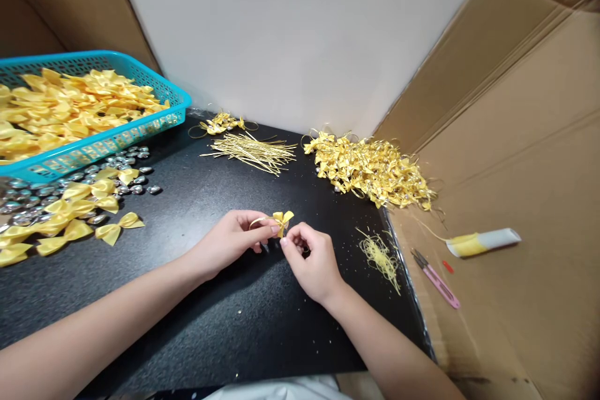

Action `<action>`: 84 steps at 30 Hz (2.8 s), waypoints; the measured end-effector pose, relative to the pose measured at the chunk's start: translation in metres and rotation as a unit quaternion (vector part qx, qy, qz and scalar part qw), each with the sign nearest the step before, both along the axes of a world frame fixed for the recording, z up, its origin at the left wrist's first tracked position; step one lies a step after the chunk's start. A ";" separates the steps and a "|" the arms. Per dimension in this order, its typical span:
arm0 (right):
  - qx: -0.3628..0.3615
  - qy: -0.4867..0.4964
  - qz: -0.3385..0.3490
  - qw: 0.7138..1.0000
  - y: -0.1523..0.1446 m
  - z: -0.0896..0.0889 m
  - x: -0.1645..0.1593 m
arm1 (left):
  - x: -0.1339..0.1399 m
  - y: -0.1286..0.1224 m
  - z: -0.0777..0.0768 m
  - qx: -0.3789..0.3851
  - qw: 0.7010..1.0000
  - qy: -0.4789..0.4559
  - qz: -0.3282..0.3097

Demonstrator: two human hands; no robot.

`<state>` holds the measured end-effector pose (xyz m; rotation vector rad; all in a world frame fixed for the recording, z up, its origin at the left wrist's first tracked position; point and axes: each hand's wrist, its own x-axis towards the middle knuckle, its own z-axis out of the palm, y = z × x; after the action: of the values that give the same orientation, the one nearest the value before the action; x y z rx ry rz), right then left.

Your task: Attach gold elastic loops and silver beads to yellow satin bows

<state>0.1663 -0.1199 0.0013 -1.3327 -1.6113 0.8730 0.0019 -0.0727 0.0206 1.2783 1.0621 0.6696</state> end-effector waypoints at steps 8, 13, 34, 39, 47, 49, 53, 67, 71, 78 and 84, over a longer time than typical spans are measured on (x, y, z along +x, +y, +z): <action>0.022 -0.024 -0.031 0.999 0.000 -0.007 -0.002 | 0.001 0.000 -0.001 0.001 1.000 0.001 0.005; 0.023 -0.023 -0.039 0.999 0.001 -0.007 -0.001 | 0.001 0.000 -0.002 0.004 1.000 0.013 0.015; 0.262 -0.192 -0.118 0.938 -0.008 0.001 -0.003 | -0.003 -0.010 -0.007 0.300 0.935 0.177 0.057; 0.225 -0.179 -0.149 0.946 -0.005 -0.003 -0.005 | 0.000 -0.012 -0.007 0.359 0.914 0.190 0.019; 0.190 -0.128 -0.145 0.963 -0.002 -0.001 -0.008 | 0.001 -0.013 -0.009 0.394 0.901 0.181 -0.002; 0.182 -0.123 -0.135 0.966 -0.001 -0.002 -0.008 | 0.001 -0.013 -0.007 0.371 0.912 0.176 0.001; 0.223 -0.105 -0.110 0.963 0.000 0.000 -0.002 | 0.002 -0.010 -0.005 0.255 0.954 0.156 0.020; 0.386 0.178 -0.269 0.864 0.013 0.051 0.065 | -0.002 0.013 -0.010 0.028 0.989 0.144 0.016; 0.391 0.163 -0.284 0.860 0.014 0.052 0.071 | -0.001 0.013 -0.009 0.018 0.989 0.146 0.004; 0.384 0.127 -0.296 0.865 0.014 0.052 0.072 | -0.004 0.015 -0.013 0.022 0.986 0.167 -0.016; 0.402 0.124 -0.268 0.867 0.012 0.053 0.068 | -0.003 0.018 -0.013 0.040 0.978 0.204 -0.014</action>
<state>0.2338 -0.1080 0.0545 -0.9174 -1.0967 -0.0077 -0.0008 -0.0547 0.0071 1.5394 1.3554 0.4400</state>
